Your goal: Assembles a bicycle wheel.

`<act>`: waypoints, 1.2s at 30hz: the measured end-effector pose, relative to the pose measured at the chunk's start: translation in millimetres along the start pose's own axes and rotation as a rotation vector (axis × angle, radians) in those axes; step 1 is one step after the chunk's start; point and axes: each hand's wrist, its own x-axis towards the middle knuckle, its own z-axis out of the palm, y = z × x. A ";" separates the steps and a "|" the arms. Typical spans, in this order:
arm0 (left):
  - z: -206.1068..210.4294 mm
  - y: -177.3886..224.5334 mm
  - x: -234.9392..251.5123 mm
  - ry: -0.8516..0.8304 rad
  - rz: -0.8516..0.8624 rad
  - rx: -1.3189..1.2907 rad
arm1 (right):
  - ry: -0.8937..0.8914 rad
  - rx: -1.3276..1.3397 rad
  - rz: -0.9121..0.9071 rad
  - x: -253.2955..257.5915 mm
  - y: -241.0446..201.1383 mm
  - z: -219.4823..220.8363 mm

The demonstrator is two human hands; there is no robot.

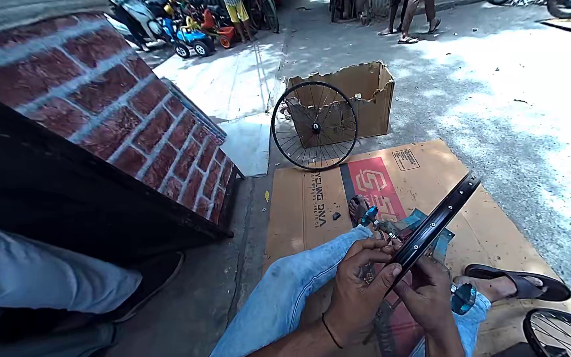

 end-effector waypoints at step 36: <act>3.6 25.4 34.8 -0.167 0.025 0.231 | 0.292 -0.282 -0.117 -45.6 -6.0 22.7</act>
